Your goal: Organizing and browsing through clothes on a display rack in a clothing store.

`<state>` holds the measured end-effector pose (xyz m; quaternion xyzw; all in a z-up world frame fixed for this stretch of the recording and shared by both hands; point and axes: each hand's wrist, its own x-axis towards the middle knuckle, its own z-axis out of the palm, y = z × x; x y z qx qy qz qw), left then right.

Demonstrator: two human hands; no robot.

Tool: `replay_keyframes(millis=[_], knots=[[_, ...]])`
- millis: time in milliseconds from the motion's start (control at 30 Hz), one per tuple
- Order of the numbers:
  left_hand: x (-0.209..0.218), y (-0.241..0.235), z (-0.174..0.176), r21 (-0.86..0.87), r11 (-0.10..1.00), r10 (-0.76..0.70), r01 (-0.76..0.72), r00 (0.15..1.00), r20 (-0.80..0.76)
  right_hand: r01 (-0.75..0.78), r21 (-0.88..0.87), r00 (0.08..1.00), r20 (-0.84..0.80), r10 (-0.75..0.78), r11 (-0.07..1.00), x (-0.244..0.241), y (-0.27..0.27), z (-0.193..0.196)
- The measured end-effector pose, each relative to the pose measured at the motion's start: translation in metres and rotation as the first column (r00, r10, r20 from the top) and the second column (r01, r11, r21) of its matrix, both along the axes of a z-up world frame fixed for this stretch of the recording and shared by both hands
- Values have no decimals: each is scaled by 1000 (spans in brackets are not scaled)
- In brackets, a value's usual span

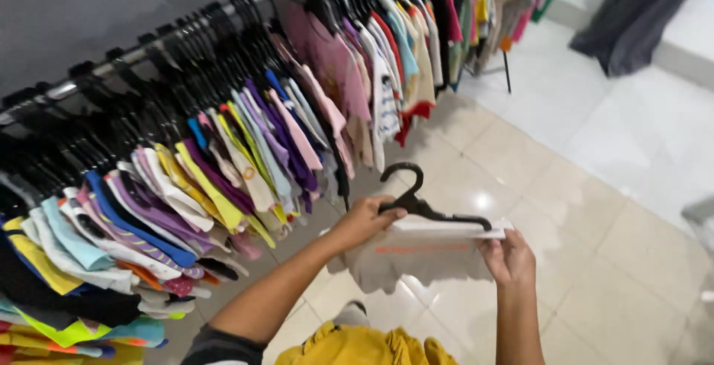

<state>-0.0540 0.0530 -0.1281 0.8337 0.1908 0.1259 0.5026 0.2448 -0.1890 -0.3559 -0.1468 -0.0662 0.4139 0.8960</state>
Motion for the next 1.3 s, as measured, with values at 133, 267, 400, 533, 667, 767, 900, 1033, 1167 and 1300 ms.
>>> replay_keyframes(millis=[133, 267, 400, 533, 667, 767, 900, 1033, 1167, 1300], knots=[[-5, 40, -13, 93, 990, 102, -109, 992, 79, 35, -288, 999, 40, -25, 957, -35, 77, 111], [-8, 73, -8, 70, 993, 92, -96, 994, 54, 45, -478, 997, 71, -12, 877, 26, 150, 57], [-12, 102, -15, -91, 968, 243, -235, 967, 83, 151, -591, 988, 64, -141, 792, 20, 206, 108], [-23, 124, -24, -51, 926, 379, -375, 913, 152, 55, -574, 997, 74, -15, 817, 13, 269, 99], [-42, 126, -24, -58, 880, 474, -470, 876, 85, 24, -591, 939, 289, 184, 807, 0, 317, 112], [-47, 122, -36, -81, 819, 574, -568, 810, 121, 198, -625, 801, 547, 244, 755, 4, 347, 116], [-22, 97, -29, -60, 681, 732, -730, 674, 99, 362, -532, 552, 784, 284, 765, 19, 374, 123], [5, 64, -6, 48, 662, 749, -748, 662, -3, 313, -558, 482, 791, 378, 769, 44, 368, 146], [40, 36, -30, 219, 650, 746, -728, 666, -1, 405, -430, 70, 894, 442, 806, 30, 343, 195], [61, 23, -39, 348, 528, 777, -775, 606, 171, 305, -215, -309, 899, 310, 928, 7, 328, 197]])
